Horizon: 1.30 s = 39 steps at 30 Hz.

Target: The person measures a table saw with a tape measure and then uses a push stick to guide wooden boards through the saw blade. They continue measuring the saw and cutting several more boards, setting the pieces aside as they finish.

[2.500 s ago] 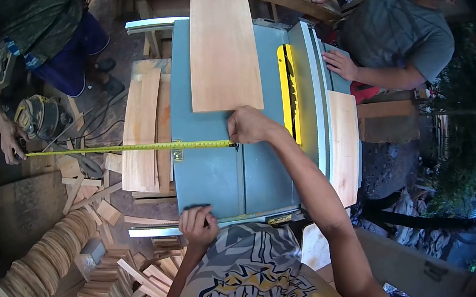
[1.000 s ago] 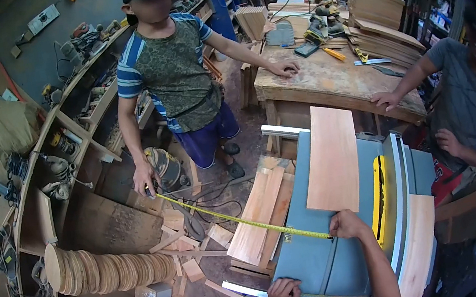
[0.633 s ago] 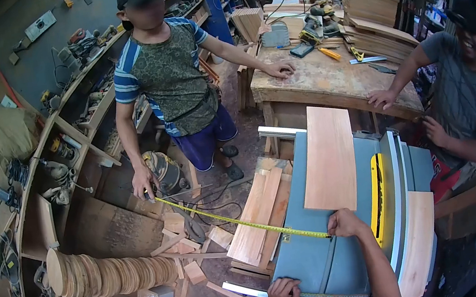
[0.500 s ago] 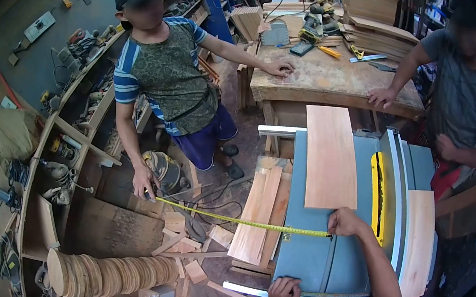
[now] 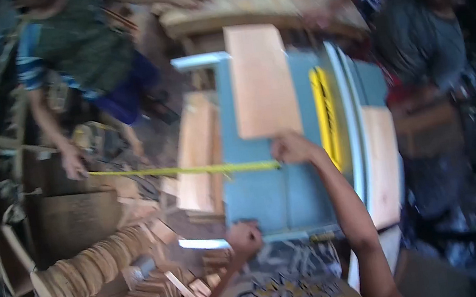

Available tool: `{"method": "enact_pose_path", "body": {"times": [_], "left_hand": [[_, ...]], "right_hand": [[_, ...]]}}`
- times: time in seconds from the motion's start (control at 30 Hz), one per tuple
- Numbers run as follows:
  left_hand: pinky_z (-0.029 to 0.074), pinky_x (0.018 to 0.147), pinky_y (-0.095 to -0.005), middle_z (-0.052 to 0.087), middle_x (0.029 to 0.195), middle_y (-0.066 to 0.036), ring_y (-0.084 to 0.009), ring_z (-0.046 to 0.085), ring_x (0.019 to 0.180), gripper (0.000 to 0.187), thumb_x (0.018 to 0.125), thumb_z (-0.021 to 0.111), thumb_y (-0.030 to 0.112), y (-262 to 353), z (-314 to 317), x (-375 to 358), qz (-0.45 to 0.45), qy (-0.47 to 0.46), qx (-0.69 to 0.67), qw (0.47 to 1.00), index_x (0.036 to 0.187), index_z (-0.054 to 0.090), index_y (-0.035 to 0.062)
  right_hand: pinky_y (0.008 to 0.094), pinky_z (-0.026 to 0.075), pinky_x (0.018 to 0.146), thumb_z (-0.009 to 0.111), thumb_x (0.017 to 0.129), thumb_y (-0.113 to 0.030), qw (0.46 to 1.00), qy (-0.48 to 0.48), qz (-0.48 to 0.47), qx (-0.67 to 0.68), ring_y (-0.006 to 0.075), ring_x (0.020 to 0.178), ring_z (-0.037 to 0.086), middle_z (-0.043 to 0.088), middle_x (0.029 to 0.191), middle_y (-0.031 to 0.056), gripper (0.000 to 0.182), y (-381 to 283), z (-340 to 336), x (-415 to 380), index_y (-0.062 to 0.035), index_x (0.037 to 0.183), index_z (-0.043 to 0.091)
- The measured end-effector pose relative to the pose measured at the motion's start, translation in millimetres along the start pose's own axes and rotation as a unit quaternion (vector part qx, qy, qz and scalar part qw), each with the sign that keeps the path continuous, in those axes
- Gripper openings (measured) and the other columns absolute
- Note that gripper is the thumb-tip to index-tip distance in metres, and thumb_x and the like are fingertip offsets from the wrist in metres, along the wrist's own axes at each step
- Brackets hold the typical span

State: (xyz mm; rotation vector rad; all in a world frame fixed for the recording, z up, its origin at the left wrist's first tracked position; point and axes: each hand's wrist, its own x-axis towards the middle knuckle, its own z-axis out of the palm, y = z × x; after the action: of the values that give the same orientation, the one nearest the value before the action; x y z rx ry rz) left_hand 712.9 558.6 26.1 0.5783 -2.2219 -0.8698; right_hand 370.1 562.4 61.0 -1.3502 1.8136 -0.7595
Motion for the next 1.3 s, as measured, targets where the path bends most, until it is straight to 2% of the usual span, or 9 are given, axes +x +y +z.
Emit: {"method": "enact_pose_path", "body": {"times": [0.03,0.07,0.13,0.23,0.33,0.63,0.83,0.93,1.3], "left_hand": [[0.045,0.052,-0.0404,0.065,0.068,-0.009,-0.0287,0.058,0.056,0.011,0.071,0.058,-0.001,10.7,-1.7,9.7,0.002,0.023,0.030,0.999,0.069,0.064,0.0077],[0.045,0.056,-0.0401,0.065,0.072,-0.009,-0.0293,0.060,0.062,0.013,0.072,0.058,-0.001,7.1,-1.1,2.3,-0.003,0.007,0.051,0.999,0.076,0.068,0.0062],[0.045,0.061,-0.0390,0.064,0.079,-0.011,-0.0297,0.059,0.069,0.015,0.073,0.058,0.003,12.8,-3.5,8.8,-0.017,0.015,0.041,0.999,0.084,0.068,0.0058],[0.045,0.062,-0.0389,0.063,0.078,-0.009,-0.0285,0.057,0.069,0.016,0.073,0.059,0.005,17.0,-4.2,8.6,-0.043,0.010,0.054,0.998,0.085,0.069,0.0073],[0.045,0.063,-0.0386,0.063,0.079,-0.008,-0.0279,0.057,0.070,0.016,0.072,0.059,0.006,13.5,-3.8,7.8,-0.050,0.006,0.051,0.997,0.085,0.069,0.0078],[0.046,0.065,-0.0372,0.063,0.080,-0.006,-0.0261,0.058,0.072,0.018,0.070,0.061,0.007,14.5,-6.1,9.3,-0.058,0.006,0.050,0.997,0.086,0.070,0.0087],[0.046,0.065,-0.0375,0.063,0.080,-0.006,-0.0267,0.058,0.072,0.019,0.070,0.060,0.006,15.6,-6.9,10.1,-0.064,0.012,0.047,0.997,0.086,0.070,0.0085],[0.047,0.066,-0.0363,0.063,0.082,-0.005,-0.0248,0.059,0.073,0.020,0.070,0.062,0.008,13.2,-6.6,6.7,-0.063,0.011,0.053,0.997,0.087,0.071,0.0100],[0.047,0.066,-0.0375,0.063,0.082,-0.005,-0.0258,0.059,0.073,0.018,0.070,0.062,0.007,12.7,-6.6,6.6,-0.058,0.017,0.045,0.997,0.086,0.070,0.0097]], "right_hand": [[0.0356,0.050,0.061,0.058,0.063,0.000,1.000,0.007,0.000,0.000,0.0193,0.063,0.063,0.065,0.066,0.0120,0.014,-13.3,-7.4,-6.2,0.0009,0.076,0.065],[0.0417,0.052,0.064,0.060,0.064,-0.003,1.000,0.030,0.005,0.006,0.0307,0.068,0.068,0.069,0.074,0.0183,0.021,-14.8,-7.5,-8.5,-0.0011,0.081,0.071],[0.0424,0.054,0.070,0.063,0.064,-0.002,0.991,-0.025,0.039,-0.127,0.0350,0.081,0.069,0.072,0.082,0.0172,0.028,-49.9,-18.6,-15.9,-0.0057,0.089,0.075],[0.0425,0.055,0.077,0.066,0.065,-0.001,0.968,-0.070,0.070,-0.232,0.0351,0.090,0.068,0.073,0.092,0.0159,0.032,-58.9,-14.4,-23.9,-0.0109,0.093,0.077],[0.0420,0.055,0.082,0.068,0.066,-0.001,0.953,-0.095,0.017,-0.287,0.0320,0.095,0.068,0.071,0.099,0.0135,0.034,-60.9,-19.0,-24.6,-0.0153,0.095,0.079],[0.0375,0.054,0.082,0.068,0.072,-0.006,0.882,-0.184,-0.097,-0.423,0.0266,0.094,0.068,0.066,0.094,0.0070,0.037,-59.2,-27.6,-16.3,-0.0241,0.103,0.078],[0.0345,0.051,0.090,0.067,0.071,-0.006,0.862,-0.213,-0.084,-0.453,0.0245,0.095,0.066,0.062,0.092,0.0058,0.046,-61.9,-28.7,-11.5,-0.0260,0.111,0.076],[0.0358,0.052,0.089,0.062,0.078,-0.008,0.856,-0.214,-0.089,-0.463,0.0241,0.099,0.067,0.066,0.099,0.0052,0.037,-68.9,-31.9,-11.7,-0.0271,0.106,0.077],[0.0348,0.051,0.092,0.063,0.078,-0.007,0.850,-0.229,-0.087,-0.467,0.0238,0.100,0.067,0.066,0.100,0.0046,0.041,-66.1,-31.4,-9.8,-0.0297,0.109,0.077]]}}
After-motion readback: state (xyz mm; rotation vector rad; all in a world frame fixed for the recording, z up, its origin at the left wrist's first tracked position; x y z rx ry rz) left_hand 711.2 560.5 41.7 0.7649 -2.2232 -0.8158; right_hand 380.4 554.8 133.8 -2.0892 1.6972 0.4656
